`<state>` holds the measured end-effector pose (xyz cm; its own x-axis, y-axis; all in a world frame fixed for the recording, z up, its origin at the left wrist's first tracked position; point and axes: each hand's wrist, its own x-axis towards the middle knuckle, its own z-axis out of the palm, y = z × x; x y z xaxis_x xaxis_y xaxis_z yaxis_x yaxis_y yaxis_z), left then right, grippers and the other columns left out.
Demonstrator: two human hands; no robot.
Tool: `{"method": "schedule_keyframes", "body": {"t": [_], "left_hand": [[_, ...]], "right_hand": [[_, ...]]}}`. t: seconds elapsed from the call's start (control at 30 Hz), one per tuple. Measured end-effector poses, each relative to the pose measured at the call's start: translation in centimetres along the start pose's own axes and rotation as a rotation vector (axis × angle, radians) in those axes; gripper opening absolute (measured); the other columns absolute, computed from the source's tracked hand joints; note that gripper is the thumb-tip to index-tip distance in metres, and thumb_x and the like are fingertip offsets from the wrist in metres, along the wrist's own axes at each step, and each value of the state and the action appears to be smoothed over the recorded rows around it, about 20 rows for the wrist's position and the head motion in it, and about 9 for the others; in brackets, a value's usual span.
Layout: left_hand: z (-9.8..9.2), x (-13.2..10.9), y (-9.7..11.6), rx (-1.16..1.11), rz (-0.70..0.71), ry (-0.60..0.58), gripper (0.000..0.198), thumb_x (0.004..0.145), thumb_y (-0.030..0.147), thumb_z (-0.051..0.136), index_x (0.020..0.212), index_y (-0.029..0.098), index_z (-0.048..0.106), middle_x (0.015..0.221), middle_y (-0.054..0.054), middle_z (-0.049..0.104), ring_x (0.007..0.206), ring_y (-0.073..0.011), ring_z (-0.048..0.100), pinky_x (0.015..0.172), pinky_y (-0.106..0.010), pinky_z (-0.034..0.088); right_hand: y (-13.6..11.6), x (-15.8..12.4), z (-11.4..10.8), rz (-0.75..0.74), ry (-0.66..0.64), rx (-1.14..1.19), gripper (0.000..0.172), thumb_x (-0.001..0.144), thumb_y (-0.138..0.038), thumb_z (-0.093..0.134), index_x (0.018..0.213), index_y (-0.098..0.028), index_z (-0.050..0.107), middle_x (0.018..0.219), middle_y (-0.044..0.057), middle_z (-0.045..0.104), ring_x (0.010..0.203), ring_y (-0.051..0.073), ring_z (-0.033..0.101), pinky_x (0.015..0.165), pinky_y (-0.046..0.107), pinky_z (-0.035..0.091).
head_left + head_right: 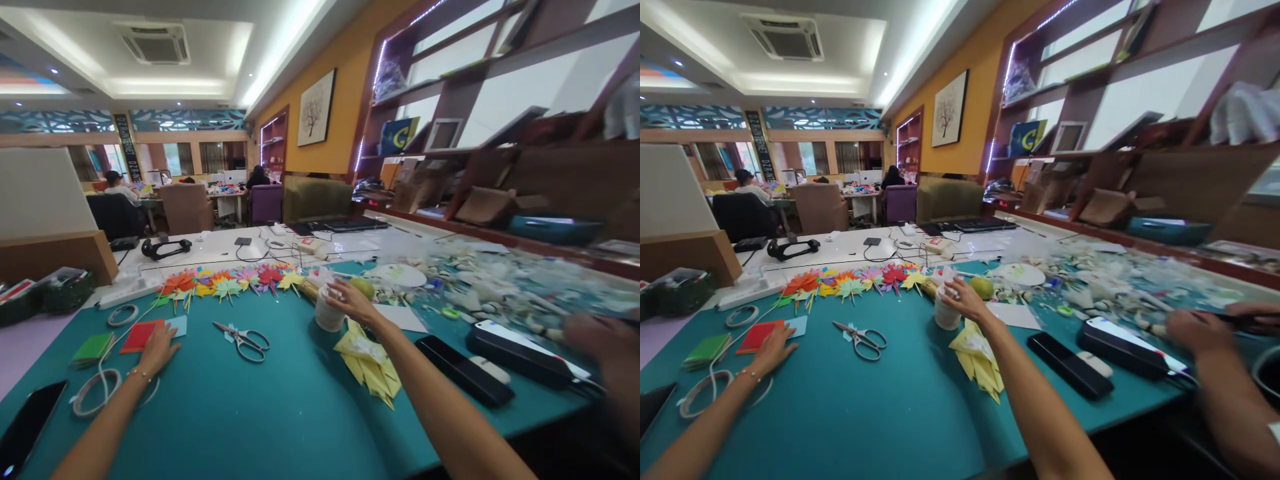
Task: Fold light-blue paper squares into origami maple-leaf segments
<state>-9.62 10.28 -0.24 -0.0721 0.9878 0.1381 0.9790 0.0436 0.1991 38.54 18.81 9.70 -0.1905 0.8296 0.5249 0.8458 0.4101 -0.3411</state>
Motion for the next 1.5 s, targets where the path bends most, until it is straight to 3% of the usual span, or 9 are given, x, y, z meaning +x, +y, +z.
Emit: {"method": "schedule_keyframes", "body": {"t": [0.2, 0.37, 0.6, 0.77, 0.97, 1.13, 1.23, 1.3, 1.5], "left_hand": [[0.9, 0.6, -0.5, 0.089, 0.035, -0.026, 0.030, 0.082, 0.024, 0.046, 0.107, 0.018, 0.061, 0.121, -0.011, 0.059, 0.112, -0.0233, 0.052, 0.096, -0.037, 0.036], [0.5, 1.1, -1.0, 0.129, 0.078, -0.025, 0.028, 0.083, 0.022, 0.044, 0.103, 0.019, 0.064, 0.116, -0.011, 0.062, 0.107, -0.0249, 0.056, 0.095, -0.038, 0.037], [-0.2, 1.7, -1.4, 0.133, 0.062, -0.021, 0.026, 0.081, 0.024, 0.050, 0.102, 0.021, 0.064, 0.113, -0.008, 0.065, 0.108, -0.0226, 0.055, 0.099, -0.035, 0.033], [0.0, 1.5, -1.1, 0.142, 0.041, -0.007, 0.028, 0.085, 0.023, 0.043, 0.104, 0.022, 0.063, 0.113, -0.007, 0.065, 0.107, -0.0212, 0.056, 0.099, -0.035, 0.032], [0.2, 1.3, -0.6, 0.156, 0.010, 0.021, 0.034, 0.086, 0.018, 0.036, 0.110, 0.016, 0.060, 0.111, -0.011, 0.065, 0.103, -0.0228, 0.058, 0.098, -0.036, 0.034], [0.4, 1.2, -0.2, 0.147, -0.054, 0.059, 0.037, 0.082, 0.012, 0.036, 0.110, 0.013, 0.060, 0.103, -0.013, 0.068, 0.097, -0.0259, 0.061, 0.090, -0.037, 0.040], [0.3, 1.3, -0.2, 0.129, -0.125, 0.067, 0.035, 0.083, 0.017, 0.036, 0.107, 0.014, 0.061, 0.093, -0.013, 0.070, 0.087, -0.0275, 0.064, 0.077, -0.036, 0.045], [0.0, 1.5, -0.3, 0.112, -0.186, 0.067, 0.034, 0.083, 0.021, 0.037, 0.105, 0.015, 0.062, 0.086, -0.013, 0.071, 0.081, -0.0279, 0.065, 0.069, -0.034, 0.046], [-1.1, 2.4, -0.5, 0.053, -0.352, 0.104, 0.033, 0.083, 0.026, 0.038, 0.099, 0.012, 0.064, 0.084, -0.015, 0.070, 0.072, -0.0277, 0.065, 0.056, -0.030, 0.045]], "right_hand": [[1.0, -0.8, 1.7, -0.022, -0.025, -0.032, 0.030, 0.078, -0.036, 0.053, 0.099, -0.020, 0.068, 0.119, 0.013, 0.058, 0.112, 0.029, 0.052, 0.094, 0.044, 0.041], [1.4, -1.5, 2.4, -0.036, -0.002, -0.041, 0.034, 0.082, -0.035, 0.047, 0.106, -0.019, 0.065, 0.126, 0.012, 0.053, 0.118, 0.028, 0.046, 0.101, 0.045, 0.035], [1.6, -1.6, 3.2, -0.061, 0.084, 0.033, 0.034, 0.082, -0.040, 0.044, 0.097, -0.020, 0.067, 0.120, 0.011, 0.058, 0.116, 0.029, 0.049, 0.100, 0.048, 0.034], [0.6, -1.3, 3.2, 0.109, 0.192, 0.228, 0.034, 0.077, -0.047, 0.046, 0.080, -0.022, 0.069, 0.106, 0.009, 0.065, 0.106, 0.029, 0.054, 0.097, 0.046, 0.037], [0.5, 0.2, 3.8, 0.294, 0.282, 0.300, 0.047, 0.080, -0.053, 0.040, 0.072, -0.017, 0.068, 0.092, 0.011, 0.064, 0.092, 0.026, 0.057, 0.086, 0.039, 0.042], [2.1, 0.8, 4.5, 0.431, 0.315, 0.411, 0.053, 0.079, -0.058, 0.038, 0.082, -0.013, 0.065, 0.083, 0.012, 0.064, 0.084, 0.026, 0.059, 0.078, 0.038, 0.047], [3.0, -0.5, 4.7, 0.466, 0.316, 0.489, 0.050, 0.081, -0.051, 0.033, 0.105, -0.014, 0.056, 0.099, 0.013, 0.063, 0.094, 0.027, 0.058, 0.079, 0.039, 0.048], [3.3, -2.0, 4.9, 0.475, 0.290, 0.530, 0.051, 0.076, -0.045, 0.041, 0.117, -0.015, 0.047, 0.109, 0.014, 0.060, 0.101, 0.028, 0.057, 0.082, 0.041, 0.047], [1.8, -5.1, 5.9, 0.471, 0.201, 0.535, 0.086, 0.045, -0.031, 0.069, 0.124, -0.015, 0.039, 0.126, 0.014, 0.049, 0.119, 0.034, 0.043, 0.098, 0.045, 0.035]]}}
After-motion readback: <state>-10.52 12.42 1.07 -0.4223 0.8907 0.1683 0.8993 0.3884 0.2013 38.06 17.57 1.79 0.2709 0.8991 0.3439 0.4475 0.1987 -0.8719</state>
